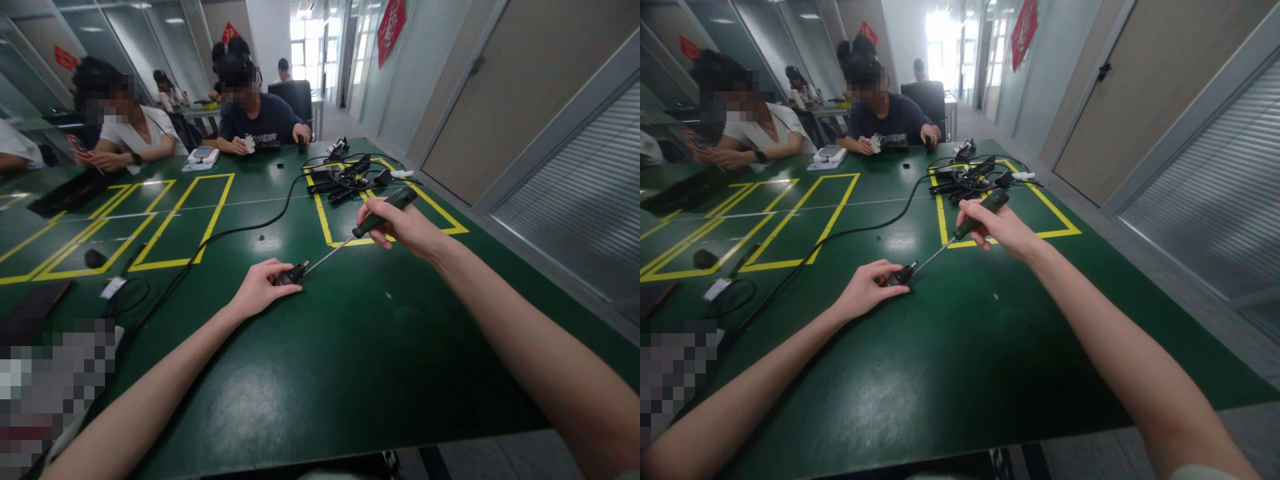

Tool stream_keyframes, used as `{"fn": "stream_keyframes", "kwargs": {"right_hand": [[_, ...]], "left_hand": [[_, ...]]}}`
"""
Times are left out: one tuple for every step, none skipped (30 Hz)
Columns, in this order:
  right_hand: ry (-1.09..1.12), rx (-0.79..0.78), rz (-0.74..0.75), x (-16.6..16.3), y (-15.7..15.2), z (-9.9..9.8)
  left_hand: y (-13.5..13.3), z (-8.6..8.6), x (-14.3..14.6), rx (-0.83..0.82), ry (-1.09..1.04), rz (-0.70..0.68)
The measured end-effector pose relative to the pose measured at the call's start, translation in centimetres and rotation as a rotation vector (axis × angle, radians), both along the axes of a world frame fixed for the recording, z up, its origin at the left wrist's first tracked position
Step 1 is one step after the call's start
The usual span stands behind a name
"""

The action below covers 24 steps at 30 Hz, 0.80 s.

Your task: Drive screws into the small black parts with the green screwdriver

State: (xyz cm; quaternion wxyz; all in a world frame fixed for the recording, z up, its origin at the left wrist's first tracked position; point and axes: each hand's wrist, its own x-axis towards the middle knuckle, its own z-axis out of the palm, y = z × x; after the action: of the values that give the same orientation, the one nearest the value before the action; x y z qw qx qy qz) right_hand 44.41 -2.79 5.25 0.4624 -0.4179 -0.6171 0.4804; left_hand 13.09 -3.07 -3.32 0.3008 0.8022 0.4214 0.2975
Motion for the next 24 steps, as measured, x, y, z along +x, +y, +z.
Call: {"fn": "stream_keyframes", "kwargs": {"right_hand": [[0.003, -0.010, 0.001, -0.06, 0.04, -0.12], [0.010, -0.018, -0.001, -0.08, 0.09, -0.22], [0.018, -0.023, -0.004, -0.07, 0.15, -0.28], [0.028, -0.025, -0.010, -0.01, 0.20, -0.29], [0.039, -0.026, -0.015, 0.06, 0.26, -0.28], [0.050, -0.026, -0.019, 0.15, 0.32, -0.23], [0.061, -0.024, -0.022, 0.23, 0.36, -0.17], [0.070, -0.023, -0.024, 0.31, 0.40, -0.11], [0.078, -0.022, -0.024, 0.36, 0.43, -0.06], [0.084, -0.022, -0.023, 0.38, 0.45, -0.02], [0.088, -0.024, -0.020, 0.39, 0.46, -0.01], [0.090, -0.026, -0.016, 0.37, 0.48, -0.02], [0.091, -0.028, -0.010, 0.34, 0.49, -0.06], [0.091, -0.031, -0.005, 0.29, 0.51, -0.12], [0.092, -0.033, 0.002, 0.25, 0.53, -0.20], [0.094, -0.036, 0.008, 0.21, 0.54, -0.28], [0.094, -0.039, 0.013, 0.17, 0.56, -0.37], [0.095, -0.043, 0.019, 0.15, 0.57, -0.44], [0.096, -0.048, 0.024, 0.15, 0.58, -0.50], [0.097, -0.053, 0.028, 0.17, 0.58, -0.53], [0.098, -0.059, 0.033, 0.20, 0.58, -0.54], [0.098, -0.065, 0.039, 0.24, 0.56, -0.52], [0.098, -0.071, 0.046, 0.29, 0.54, -0.48], [0.098, -0.077, 0.053, 0.34, 0.51, -0.42]], "left_hand": [[0.00, -0.02, -0.01, -0.008, -0.010, 0.016], [-0.01, -0.03, -0.03, -0.022, -0.018, 0.031], [-0.02, -0.04, -0.06, -0.042, -0.025, 0.048], [-0.04, -0.04, -0.09, -0.069, -0.031, 0.062], [-0.06, -0.03, -0.13, -0.099, -0.037, 0.073], [-0.09, -0.03, -0.15, -0.130, -0.044, 0.080], [-0.11, -0.02, -0.16, -0.160, -0.053, 0.084], [-0.13, -0.01, -0.15, -0.190, -0.067, 0.082], [-0.14, -0.01, -0.13, -0.216, -0.084, 0.078], [-0.13, -0.01, -0.09, -0.238, -0.102, 0.073], [-0.12, 0.00, -0.05, -0.250, -0.119, 0.072], [-0.10, 0.01, -0.01, -0.255, -0.130, 0.070], [-0.09, 0.02, 0.02, -0.251, -0.134, 0.072], [-0.07, 0.05, 0.05, -0.243, -0.133, 0.075], [-0.07, 0.08, 0.07, -0.234, -0.129, 0.079], [-0.06, 0.12, 0.08, -0.230, -0.122, 0.081], [-0.07, 0.15, 0.09, -0.228, -0.120, 0.086], [-0.08, 0.19, 0.09, -0.229, -0.118, 0.091], [-0.09, 0.22, 0.09, -0.231, -0.118, 0.095], [-0.10, 0.25, 0.08, -0.234, -0.118, 0.098], [-0.12, 0.27, 0.08, -0.235, -0.118, 0.101], [-0.13, 0.28, 0.08, -0.236, -0.117, 0.102], [-0.14, 0.29, 0.07, -0.236, -0.116, 0.102], [-0.15, 0.28, 0.05, -0.236, -0.114, 0.102]]}}
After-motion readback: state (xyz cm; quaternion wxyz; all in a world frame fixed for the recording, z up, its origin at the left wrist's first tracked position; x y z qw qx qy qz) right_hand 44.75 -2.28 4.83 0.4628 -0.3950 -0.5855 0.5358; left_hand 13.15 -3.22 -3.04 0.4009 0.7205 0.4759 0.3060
